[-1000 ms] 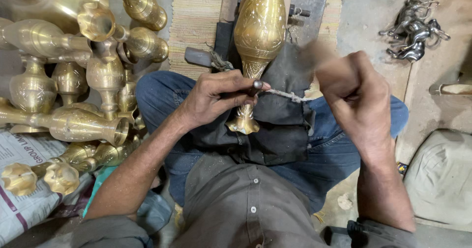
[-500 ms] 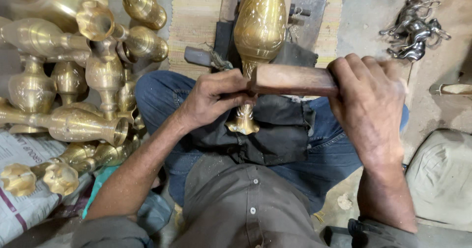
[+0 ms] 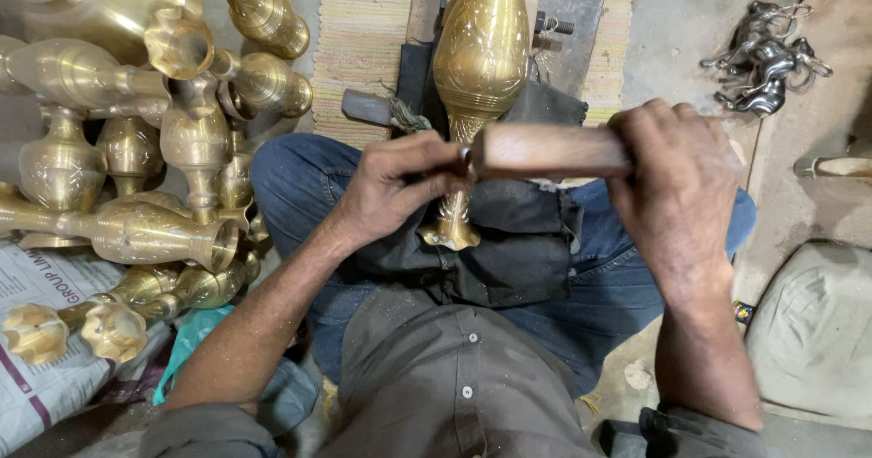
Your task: The person sits cross-legged on the floor with a brass vase held against a padded rest and repeatedly strikes a small metal punch placed on the vase's surface using a wooden mallet, repositioning the punch by hand between strikes to work the vase's surface.
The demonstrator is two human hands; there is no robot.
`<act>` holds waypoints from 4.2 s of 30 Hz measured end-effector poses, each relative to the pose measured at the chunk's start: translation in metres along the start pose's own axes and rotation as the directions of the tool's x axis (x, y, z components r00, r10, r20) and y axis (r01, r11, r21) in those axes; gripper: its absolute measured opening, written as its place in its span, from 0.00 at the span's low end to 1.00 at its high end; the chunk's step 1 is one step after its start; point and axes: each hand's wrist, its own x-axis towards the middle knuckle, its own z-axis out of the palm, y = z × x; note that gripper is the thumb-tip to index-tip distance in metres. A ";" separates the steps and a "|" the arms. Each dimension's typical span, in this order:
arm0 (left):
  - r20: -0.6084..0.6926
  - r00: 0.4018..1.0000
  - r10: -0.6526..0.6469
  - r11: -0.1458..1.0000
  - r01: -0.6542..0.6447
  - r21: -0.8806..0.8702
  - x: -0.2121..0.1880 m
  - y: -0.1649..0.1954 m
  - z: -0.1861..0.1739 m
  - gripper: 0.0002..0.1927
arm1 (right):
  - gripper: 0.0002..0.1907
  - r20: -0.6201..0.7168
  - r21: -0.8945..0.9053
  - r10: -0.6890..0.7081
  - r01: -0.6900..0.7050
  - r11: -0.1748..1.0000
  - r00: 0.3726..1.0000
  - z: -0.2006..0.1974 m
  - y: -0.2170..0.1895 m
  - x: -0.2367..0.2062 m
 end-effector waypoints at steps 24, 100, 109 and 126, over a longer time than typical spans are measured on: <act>0.284 0.958 -0.028 0.940 -0.071 0.333 0.038 0.052 -0.004 0.19 | 0.10 0.005 0.887 0.631 -0.295 0.356 0.776 0.098 0.038 -0.042; -0.509 0.816 -0.273 0.943 0.123 -0.308 -0.018 0.032 0.046 0.15 | 0.59 0.189 0.789 -0.070 -0.109 0.605 0.979 0.075 0.030 0.091; -0.492 0.828 -0.269 0.940 0.113 -0.323 -0.029 0.034 0.041 0.17 | 0.44 0.260 0.509 0.116 -0.238 0.828 0.959 0.048 0.005 0.051; -0.531 0.846 -0.033 0.997 0.063 0.038 -0.014 0.033 0.047 0.18 | 0.23 0.136 0.327 -0.060 0.012 0.945 0.989 0.018 -0.008 0.063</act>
